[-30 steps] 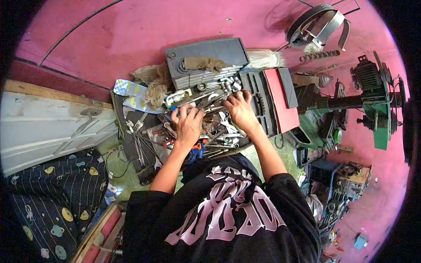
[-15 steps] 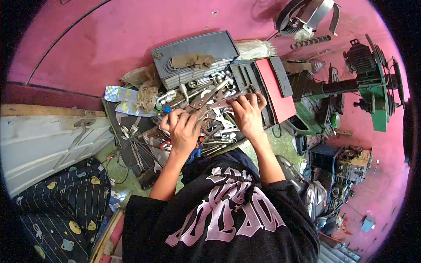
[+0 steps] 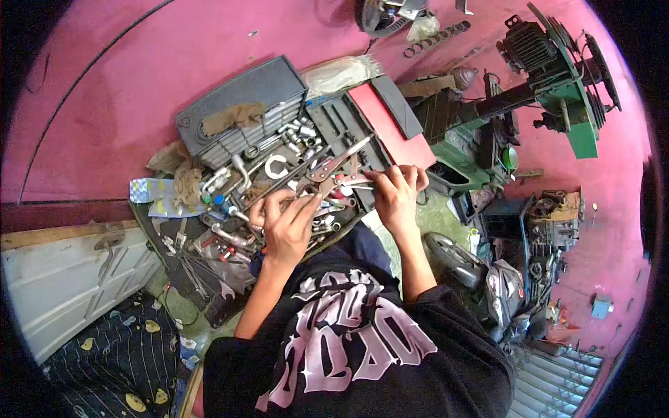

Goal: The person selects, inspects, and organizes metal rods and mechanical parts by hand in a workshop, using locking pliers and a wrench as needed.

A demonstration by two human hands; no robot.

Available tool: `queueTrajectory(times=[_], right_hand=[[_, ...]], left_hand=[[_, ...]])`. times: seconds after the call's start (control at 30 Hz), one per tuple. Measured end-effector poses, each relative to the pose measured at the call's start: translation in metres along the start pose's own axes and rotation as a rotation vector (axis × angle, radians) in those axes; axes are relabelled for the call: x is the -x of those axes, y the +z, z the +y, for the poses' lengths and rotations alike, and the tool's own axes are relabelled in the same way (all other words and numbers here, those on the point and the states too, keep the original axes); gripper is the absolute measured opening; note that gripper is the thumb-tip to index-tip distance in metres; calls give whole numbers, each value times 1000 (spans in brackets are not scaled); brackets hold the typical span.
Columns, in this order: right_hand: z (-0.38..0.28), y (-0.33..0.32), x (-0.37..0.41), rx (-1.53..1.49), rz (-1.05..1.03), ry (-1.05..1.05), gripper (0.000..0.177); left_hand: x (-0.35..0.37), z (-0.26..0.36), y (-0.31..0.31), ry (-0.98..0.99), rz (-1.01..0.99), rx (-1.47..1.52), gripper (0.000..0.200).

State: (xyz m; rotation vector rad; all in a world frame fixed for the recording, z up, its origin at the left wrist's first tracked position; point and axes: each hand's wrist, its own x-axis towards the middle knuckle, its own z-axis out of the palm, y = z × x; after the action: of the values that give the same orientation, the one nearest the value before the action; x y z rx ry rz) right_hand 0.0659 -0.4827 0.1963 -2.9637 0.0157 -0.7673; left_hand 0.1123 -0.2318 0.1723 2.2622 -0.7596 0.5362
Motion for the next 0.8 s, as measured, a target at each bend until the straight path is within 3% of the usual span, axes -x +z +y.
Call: queueTrajectory(times=[0.23, 0.4, 0.8], right_hand=[[58, 18, -4, -119, 38, -8, 22], [136, 27, -18, -224, 97, -11, 22], [350, 18, -66, -223, 260, 268, 28]], left_hand=[[-27, 44, 30, -29, -42, -140, 31], [-61, 85, 90, 3, -24, -177, 28], [-238, 187, 241, 281, 1, -182, 26]])
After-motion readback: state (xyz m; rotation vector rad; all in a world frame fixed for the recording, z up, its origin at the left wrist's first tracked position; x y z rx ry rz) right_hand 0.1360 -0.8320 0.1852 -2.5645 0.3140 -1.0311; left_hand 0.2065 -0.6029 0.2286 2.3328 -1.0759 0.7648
